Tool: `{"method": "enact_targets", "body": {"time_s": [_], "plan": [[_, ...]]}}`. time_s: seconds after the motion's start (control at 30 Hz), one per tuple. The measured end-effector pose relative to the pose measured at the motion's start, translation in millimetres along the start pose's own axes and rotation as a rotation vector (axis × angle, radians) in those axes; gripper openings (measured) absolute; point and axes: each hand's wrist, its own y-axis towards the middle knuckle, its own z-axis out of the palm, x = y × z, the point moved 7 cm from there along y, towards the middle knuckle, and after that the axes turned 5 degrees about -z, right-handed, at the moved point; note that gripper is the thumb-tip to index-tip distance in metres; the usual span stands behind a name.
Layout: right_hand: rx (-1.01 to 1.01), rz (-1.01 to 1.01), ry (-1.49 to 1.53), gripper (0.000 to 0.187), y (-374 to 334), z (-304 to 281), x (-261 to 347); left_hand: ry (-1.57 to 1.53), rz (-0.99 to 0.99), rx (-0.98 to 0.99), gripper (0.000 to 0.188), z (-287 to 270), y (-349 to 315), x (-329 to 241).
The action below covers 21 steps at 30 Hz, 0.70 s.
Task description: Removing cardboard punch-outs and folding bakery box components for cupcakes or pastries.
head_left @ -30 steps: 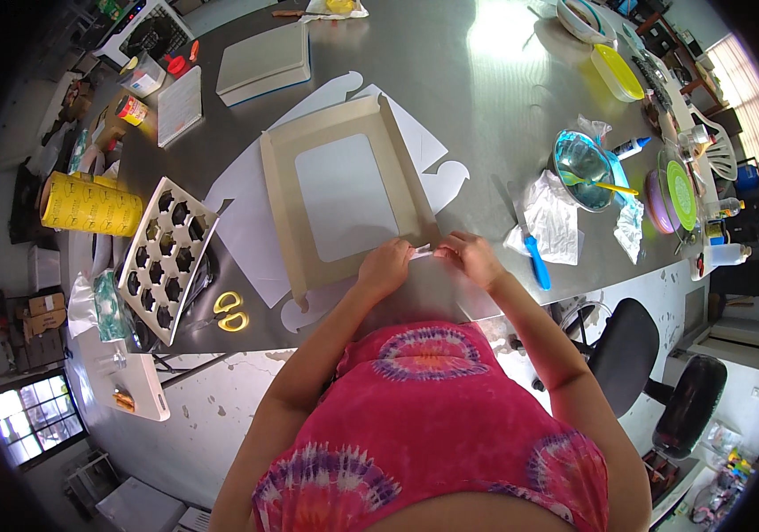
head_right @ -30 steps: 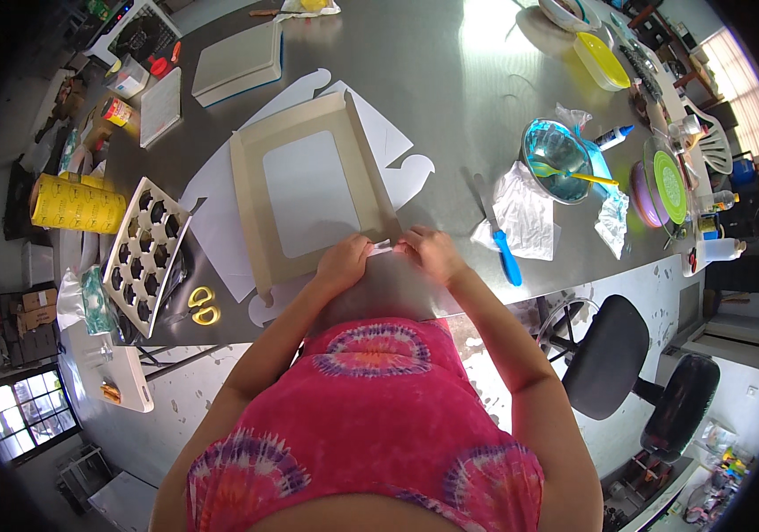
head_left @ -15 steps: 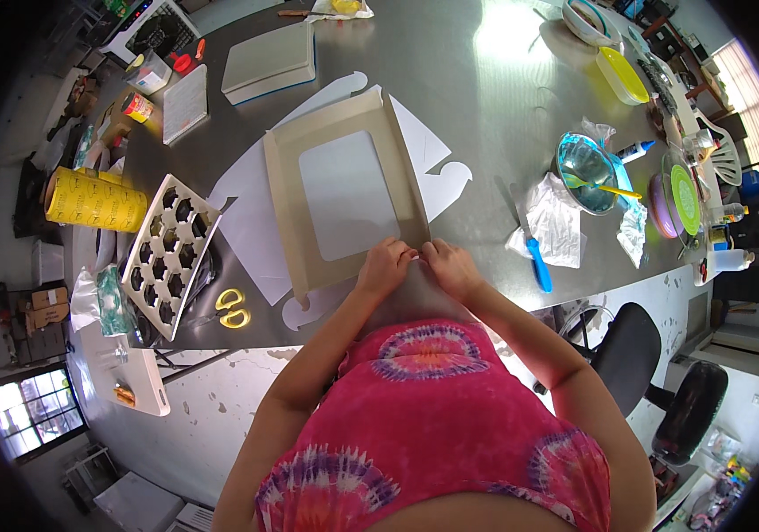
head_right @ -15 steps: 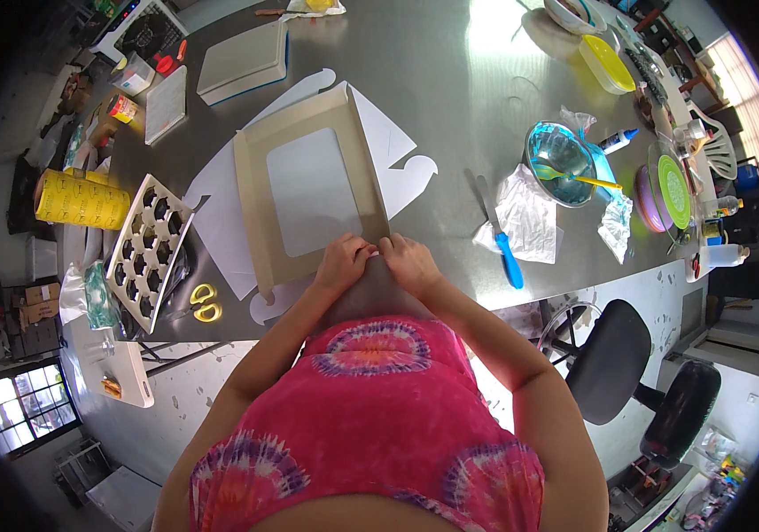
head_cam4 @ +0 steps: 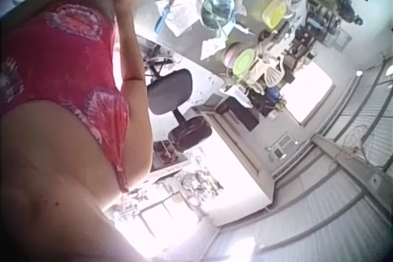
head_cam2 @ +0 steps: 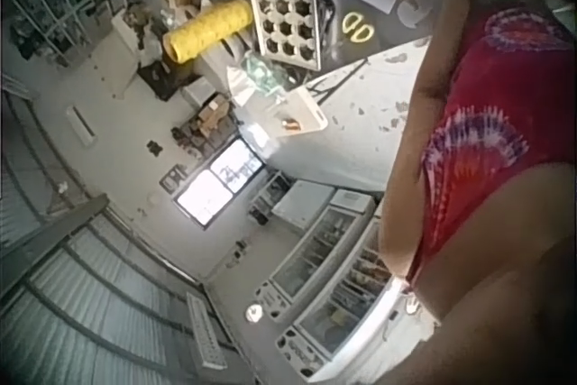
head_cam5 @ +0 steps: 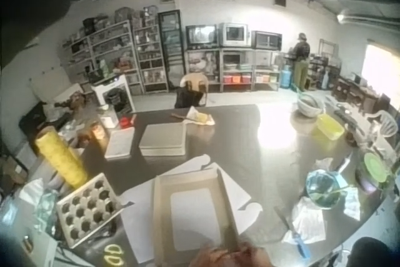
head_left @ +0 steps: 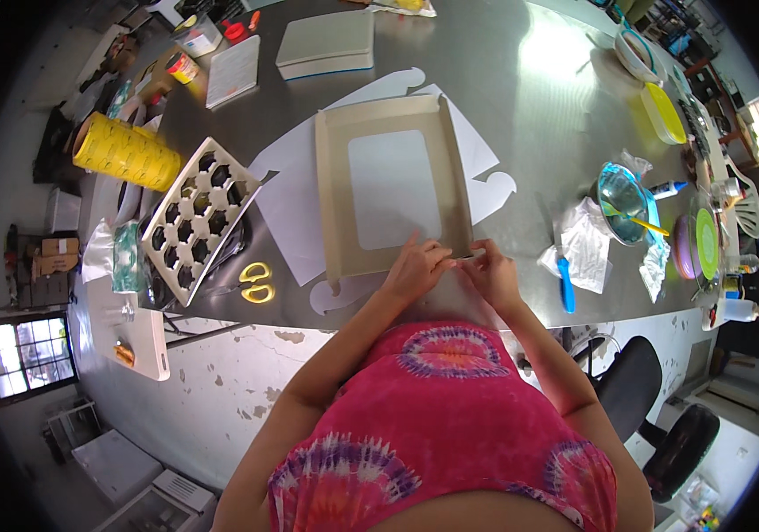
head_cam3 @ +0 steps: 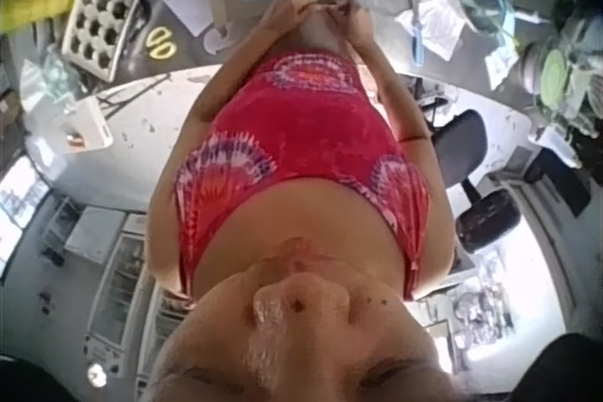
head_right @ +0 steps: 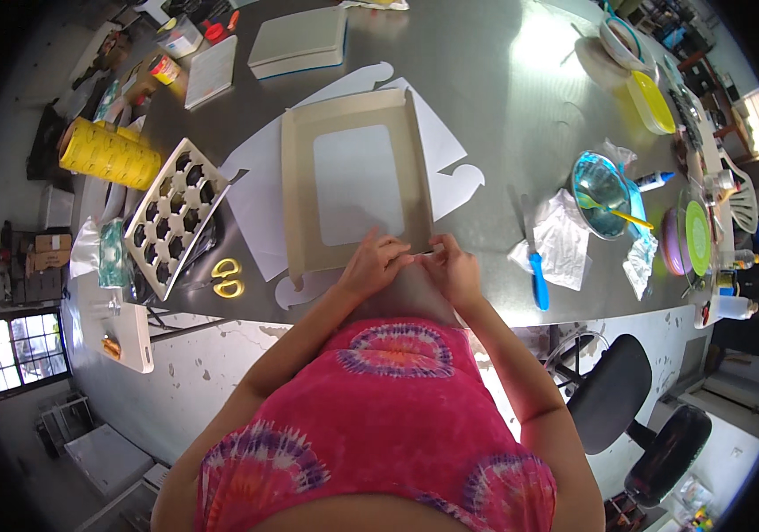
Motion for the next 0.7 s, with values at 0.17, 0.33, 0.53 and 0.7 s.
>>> {"method": "enact_targets", "body": {"time_s": [0.17,0.33,0.53,0.7], "plan": [[0.002,-0.394,-0.149,0.025,0,28,65,0.172,-0.251,-0.438,0.016,-108,-40,21],[0.233,-0.712,-0.079,0.022,8,106,116,0.499,-0.376,-0.246,0.028,-145,-93,54],[0.504,-0.492,-0.14,0.014,12,160,110,0.455,-0.274,-0.044,0.024,-126,-109,66],[0.484,-0.432,-0.161,0.014,22,163,103,0.342,-0.119,-0.157,0.011,-126,-109,72]]}}
